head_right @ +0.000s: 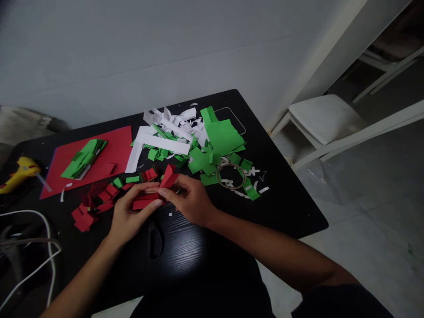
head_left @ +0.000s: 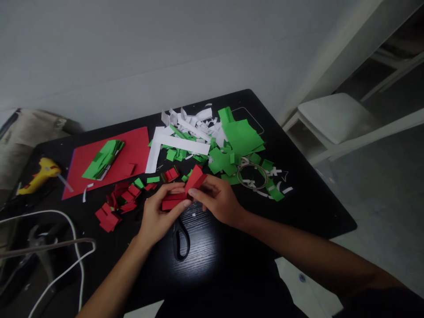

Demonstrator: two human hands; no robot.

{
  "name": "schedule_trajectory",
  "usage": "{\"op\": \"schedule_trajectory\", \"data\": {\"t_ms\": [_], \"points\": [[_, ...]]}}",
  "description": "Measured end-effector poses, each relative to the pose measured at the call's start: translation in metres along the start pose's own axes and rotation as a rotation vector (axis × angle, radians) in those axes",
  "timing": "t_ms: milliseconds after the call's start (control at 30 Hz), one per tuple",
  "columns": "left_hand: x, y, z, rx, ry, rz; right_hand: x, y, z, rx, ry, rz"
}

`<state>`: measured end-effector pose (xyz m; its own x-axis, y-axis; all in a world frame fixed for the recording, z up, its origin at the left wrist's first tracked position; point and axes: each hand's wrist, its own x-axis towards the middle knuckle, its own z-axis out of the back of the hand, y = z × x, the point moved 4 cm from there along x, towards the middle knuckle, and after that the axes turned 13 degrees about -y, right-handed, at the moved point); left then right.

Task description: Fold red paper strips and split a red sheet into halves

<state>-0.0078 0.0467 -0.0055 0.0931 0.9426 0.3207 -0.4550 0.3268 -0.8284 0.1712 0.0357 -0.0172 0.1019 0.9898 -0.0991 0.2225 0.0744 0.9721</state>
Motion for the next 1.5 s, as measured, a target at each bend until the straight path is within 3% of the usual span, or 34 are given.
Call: {"op": "schedule_trajectory", "data": {"t_ms": [367,833,1133,1500], "points": [[0.002,-0.003,0.004,-0.046,0.014,-0.088,0.005,-0.006,0.002,0.062,-0.107,-0.029],[0.004,-0.007,0.001,-0.121,0.057,-0.084,0.007,-0.01,0.001,0.115,-0.077,-0.069],[0.002,-0.003,0.0,-0.079,0.063,-0.012,0.007,-0.01,0.0,0.095,-0.037,-0.053],[0.002,-0.003,0.001,-0.039,0.031,-0.019,0.005,-0.014,-0.002,0.06,-0.001,-0.052]]}}
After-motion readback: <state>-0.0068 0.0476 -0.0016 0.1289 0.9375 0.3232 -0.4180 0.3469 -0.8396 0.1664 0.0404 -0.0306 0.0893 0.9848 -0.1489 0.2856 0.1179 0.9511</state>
